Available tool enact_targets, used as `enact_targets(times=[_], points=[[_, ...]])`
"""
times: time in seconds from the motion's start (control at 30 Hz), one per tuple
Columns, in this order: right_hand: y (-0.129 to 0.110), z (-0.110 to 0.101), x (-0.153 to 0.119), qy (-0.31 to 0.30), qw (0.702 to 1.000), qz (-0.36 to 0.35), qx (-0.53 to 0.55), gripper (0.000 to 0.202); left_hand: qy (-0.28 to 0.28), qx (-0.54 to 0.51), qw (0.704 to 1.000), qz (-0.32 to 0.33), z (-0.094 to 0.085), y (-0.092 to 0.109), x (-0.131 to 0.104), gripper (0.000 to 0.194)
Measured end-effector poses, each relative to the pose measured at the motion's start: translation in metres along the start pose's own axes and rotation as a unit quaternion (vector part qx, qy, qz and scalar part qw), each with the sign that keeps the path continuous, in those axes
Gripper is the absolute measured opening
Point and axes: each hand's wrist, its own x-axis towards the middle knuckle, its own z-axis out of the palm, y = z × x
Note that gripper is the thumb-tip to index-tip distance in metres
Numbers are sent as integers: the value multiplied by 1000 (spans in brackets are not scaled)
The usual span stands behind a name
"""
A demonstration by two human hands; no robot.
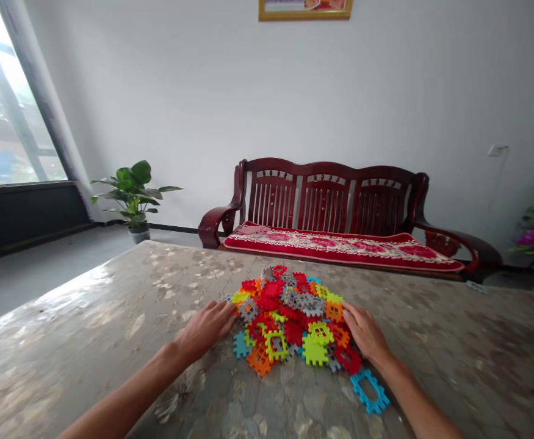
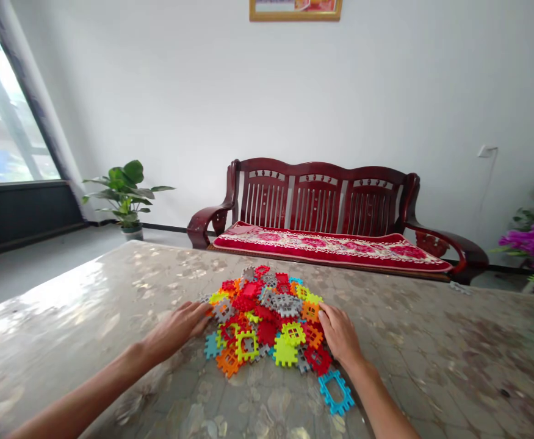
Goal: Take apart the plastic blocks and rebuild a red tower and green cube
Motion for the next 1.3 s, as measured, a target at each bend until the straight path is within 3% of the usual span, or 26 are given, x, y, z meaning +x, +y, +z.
enact_targets(times=[0.27, 0.5, 0.67, 0.8, 0.87, 0.93, 1.03, 1.13, 1.3], points=[[-7, -2, -1, -7, 999, -3, -35, 49, 75, -90, 985, -125, 4, -17, 23, 25], [-12, -4, -2, -8, 999, -2, -43, 47, 133, -164, 964, -161, 2, -6, 51, 24], [-15, -5, -2, -5, 999, 8, -47, 48, 171, -243, 949, -109, 4, 9, 62, 33], [-16, -6, -3, -1, 999, 18, -51, 47, 236, -178, 955, -38, -2, 26, 46, 37], [-17, -7, -4, -1, 999, 19, -50, 47, 202, -159, 966, -6, -6, 39, 32, 30], [-17, -7, -4, 0, 999, 19, -49, 47, 131, -155, 979, 31, -9, 53, 17, 32], [-16, -7, -4, 2, 999, 16, -49, 46, 38, -127, 989, 68, -8, 73, 3, 64], [-15, -6, -5, 3, 999, 11, -46, 45, -31, -94, 994, 41, -4, 84, -1, 85], [-14, -5, -5, 11, 999, 12, -44, 44, -64, -46, 996, 31, -4, 91, 6, 75]])
